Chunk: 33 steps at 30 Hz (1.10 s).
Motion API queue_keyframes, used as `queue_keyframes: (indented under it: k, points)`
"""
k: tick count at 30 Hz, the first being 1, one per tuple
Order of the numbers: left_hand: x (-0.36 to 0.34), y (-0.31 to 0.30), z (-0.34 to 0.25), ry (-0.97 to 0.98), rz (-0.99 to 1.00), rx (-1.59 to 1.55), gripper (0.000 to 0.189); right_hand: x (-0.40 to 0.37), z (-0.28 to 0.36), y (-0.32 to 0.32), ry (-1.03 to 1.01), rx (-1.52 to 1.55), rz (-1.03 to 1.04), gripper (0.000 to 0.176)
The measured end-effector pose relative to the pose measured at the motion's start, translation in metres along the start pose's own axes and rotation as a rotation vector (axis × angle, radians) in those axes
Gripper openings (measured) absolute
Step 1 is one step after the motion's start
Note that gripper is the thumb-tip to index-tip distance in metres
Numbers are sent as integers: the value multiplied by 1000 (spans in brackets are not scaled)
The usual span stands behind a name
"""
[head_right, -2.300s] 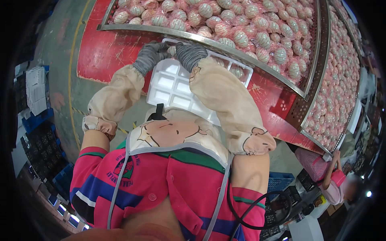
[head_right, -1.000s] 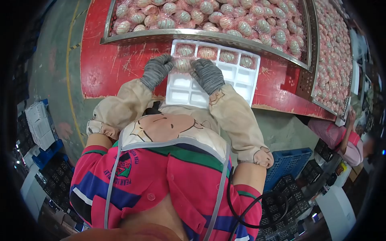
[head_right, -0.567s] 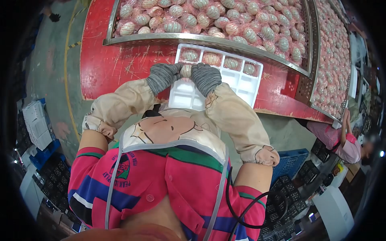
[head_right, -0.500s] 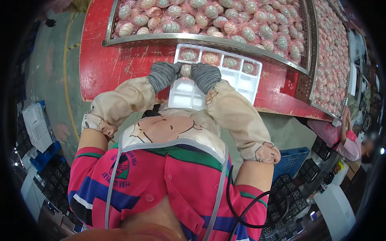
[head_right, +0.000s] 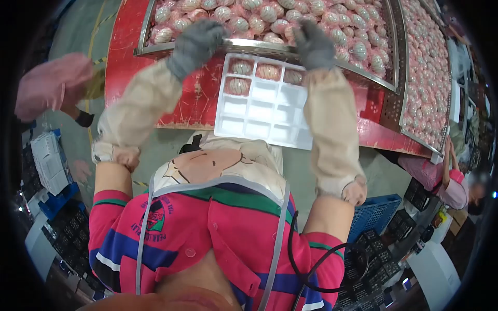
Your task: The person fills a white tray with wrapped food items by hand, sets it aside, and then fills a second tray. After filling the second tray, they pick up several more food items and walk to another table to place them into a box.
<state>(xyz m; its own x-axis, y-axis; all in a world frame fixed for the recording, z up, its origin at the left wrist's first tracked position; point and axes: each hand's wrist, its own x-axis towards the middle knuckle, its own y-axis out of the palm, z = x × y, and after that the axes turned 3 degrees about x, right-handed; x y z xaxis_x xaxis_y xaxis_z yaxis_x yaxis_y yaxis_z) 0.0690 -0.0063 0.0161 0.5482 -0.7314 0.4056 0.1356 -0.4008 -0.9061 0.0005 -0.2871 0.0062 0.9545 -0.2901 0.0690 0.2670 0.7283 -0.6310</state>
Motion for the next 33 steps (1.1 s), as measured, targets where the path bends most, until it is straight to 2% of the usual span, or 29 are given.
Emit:
queue_keyframes:
  k: [1,2,3,4,5,6,7,8,11,15,17,18,20,21,22,24,25,26,28,29,30,32,33]
  points:
    - [14,10,15,103,105,38,25,26,-12,-9,-68,-290,17,44]
    - [29,16,29,204,206,81,27,44,-24,-6,-79,-288,5,44]
    - [43,22,35,206,201,87,27,55,-41,2,-155,-411,63,47]
    - [58,25,35,88,488,126,25,58,-43,5,-229,-533,124,50]
    - [67,26,35,-37,778,161,25,64,-45,10,-232,-529,123,50]
    - [76,37,38,-38,839,173,25,67,-29,19,-134,-676,265,56]
    - [80,43,39,-37,838,165,25,70,-21,24,-32,-820,409,62]
    - [84,45,39,-22,826,154,26,74,-16,30,7,-871,461,62]
    - [88,53,36,4,790,134,27,77,-10,39,83,-874,461,64]
    - [84,58,38,18,764,118,28,71,-3,19,187,-707,418,67]
    - [87,59,45,-1,766,104,29,58,-13,-8,153,-434,332,69]
    - [86,58,46,-3,767,94,30,50,-19,-15,155,-435,336,69]
    - [80,57,46,-10,746,72,30,34,-39,-22,182,122,-55,64]
    - [86,59,48,-10,763,58,31,32,-68,-17,94,141,-168,55]
    - [79,56,47,-15,744,49,31,25,-65,-24,100,133,-173,55]
    - [79,55,52,-14,723,13,32,2,-58,-35,426,521,-6,52]
    - [78,53,54,-16,709,-15,33,-16,-53,-34,378,889,-93,40]
    - [78,51,57,-21,694,-51,33,-23,-54,-36,384,891,-99,40]
    - [73,47,61,-19,655,-128,34,-34,-56,-39,313,647,-82,32]
    - [72,44,62,-13,636,-172,34,-36,-54,-42,245,475,-54,37]
    - [73,42,62,-5,613,-225,35,-35,-50,-44,247,478,-64,37]
    - [64,36,66,-2,562,-315,36,-31,-23,-48,45,45,40,43]
    - [66,38,69,-1,561,-344,36,-27,-21,-42,-64,-65,41,51]
